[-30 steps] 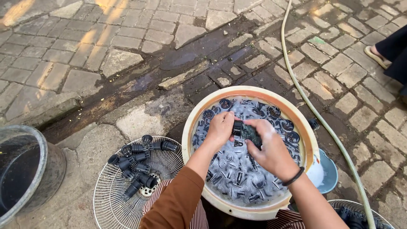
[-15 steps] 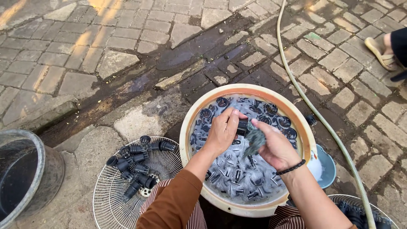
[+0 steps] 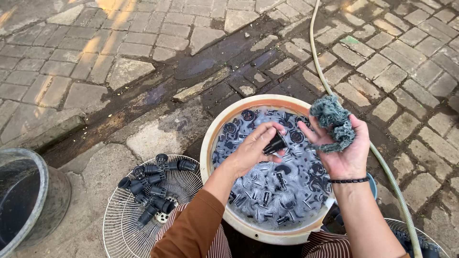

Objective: Cleaning black plastic components in a bucket of soapy water.

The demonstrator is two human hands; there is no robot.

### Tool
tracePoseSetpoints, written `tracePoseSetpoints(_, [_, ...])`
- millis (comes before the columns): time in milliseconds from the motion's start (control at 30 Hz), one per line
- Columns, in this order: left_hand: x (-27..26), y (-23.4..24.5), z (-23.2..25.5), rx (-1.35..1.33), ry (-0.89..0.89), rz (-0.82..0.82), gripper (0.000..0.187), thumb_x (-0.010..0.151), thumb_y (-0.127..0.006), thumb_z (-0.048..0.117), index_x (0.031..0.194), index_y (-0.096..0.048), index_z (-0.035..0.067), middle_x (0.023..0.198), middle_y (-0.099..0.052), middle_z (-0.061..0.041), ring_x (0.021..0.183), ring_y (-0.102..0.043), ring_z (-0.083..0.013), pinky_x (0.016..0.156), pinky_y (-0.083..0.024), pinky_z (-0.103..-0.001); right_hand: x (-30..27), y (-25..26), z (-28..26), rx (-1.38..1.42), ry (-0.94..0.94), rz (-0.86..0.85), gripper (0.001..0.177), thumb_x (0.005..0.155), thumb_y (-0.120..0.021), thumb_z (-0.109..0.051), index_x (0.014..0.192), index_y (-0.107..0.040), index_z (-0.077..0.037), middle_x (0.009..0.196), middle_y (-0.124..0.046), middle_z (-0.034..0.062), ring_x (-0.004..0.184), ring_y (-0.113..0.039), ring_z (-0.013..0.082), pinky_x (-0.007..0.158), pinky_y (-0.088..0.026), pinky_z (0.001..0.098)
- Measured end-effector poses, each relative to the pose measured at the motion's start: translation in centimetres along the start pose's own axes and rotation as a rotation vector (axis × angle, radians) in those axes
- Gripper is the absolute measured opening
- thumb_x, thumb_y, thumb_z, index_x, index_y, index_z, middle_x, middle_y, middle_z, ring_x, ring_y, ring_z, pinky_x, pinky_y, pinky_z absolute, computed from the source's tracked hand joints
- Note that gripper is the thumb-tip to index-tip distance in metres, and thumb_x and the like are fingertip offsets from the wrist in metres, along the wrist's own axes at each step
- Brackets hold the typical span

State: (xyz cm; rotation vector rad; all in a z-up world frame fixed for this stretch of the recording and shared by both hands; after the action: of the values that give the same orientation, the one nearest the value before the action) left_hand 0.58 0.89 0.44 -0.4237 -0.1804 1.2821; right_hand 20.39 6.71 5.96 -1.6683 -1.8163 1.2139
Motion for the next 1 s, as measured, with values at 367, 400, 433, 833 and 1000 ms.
tracePoseSetpoints(367, [3.4,1.8,-7.0,0.135,-0.144,0.492,0.023,0.103,-0.054,0.024,0.114,-0.062,0.006,0.102,-0.065,-0.007,0.094,-0.064,-0.0163,0.082,-0.058,-0.039,-2.4,-1.2,5.1,-1.614,0.78,-0.293,0.024,0.087,-0.065,-0.018,0.11,-0.068,-0.009,0.1,-0.066,0.0168,0.086,-0.069,0.0314,0.074,-0.056,0.0404])
tracePoseSetpoints(400, [3.1,1.8,-7.0,0.298,-0.233,0.507,0.022,0.098,-0.055,0.015,0.114,-0.067,0.005,0.1,-0.069,-0.008,0.094,-0.063,-0.0169,0.082,-0.054,-0.038,-2.9,-1.9,5.5,-1.863,0.861,-0.339,0.022,0.085,-0.068,-0.021,0.104,-0.072,-0.01,0.101,-0.067,0.0156,0.087,-0.069,0.032,0.073,-0.056,0.04])
tracePoseSetpoints(433, [2.6,1.2,-6.4,0.297,-0.23,0.506,0.022,0.098,-0.055,0.015,0.114,-0.067,0.005,0.1,-0.069,-0.008,0.094,-0.063,-0.0169,0.082,-0.054,-0.038,-2.5,-1.2,5.7,-1.864,0.857,-0.336,0.022,0.085,-0.068,-0.021,0.104,-0.072,-0.01,0.101,-0.067,0.0156,0.087,-0.069,0.032,0.073,-0.056,0.04])
tracePoseSetpoints(833, [0.6,-1.6,-1.2,0.453,-0.694,0.359,0.021,0.113,-0.05,0.02,0.123,-0.059,0.003,0.153,-0.055,-0.017,0.132,-0.058,-0.025,0.111,-0.046,-0.035,4.0,8.1,9.0,-0.363,-0.281,-0.014,0.019,0.102,-0.055,-0.02,0.111,-0.066,-0.007,0.096,-0.071,0.0041,0.08,-0.067,0.0155,0.071,-0.06,0.0344])
tracePoseSetpoints(1000, [2.2,2.7,-1.3,0.422,-0.593,0.697,0.026,0.111,-0.05,0.025,0.117,-0.065,0.005,0.137,-0.068,-0.011,0.114,-0.064,-0.0184,0.102,-0.049,-0.032,1.8,4.9,8.2,-0.476,-0.462,-0.138,0.027,0.102,-0.056,-0.031,0.11,-0.066,-0.006,0.083,-0.068,0.0088,0.067,-0.067,0.0215,0.068,-0.059,0.036])
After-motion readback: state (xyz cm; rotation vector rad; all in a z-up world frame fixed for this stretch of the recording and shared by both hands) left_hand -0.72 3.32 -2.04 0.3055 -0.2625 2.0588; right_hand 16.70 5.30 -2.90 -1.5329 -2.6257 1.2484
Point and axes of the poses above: each hand's wrist, its own x-axis towards the middle knuckle, its own y-axis out of the back of the hand, z = x × y, the point moved 1 cm from there along x, towards the middle knuckle
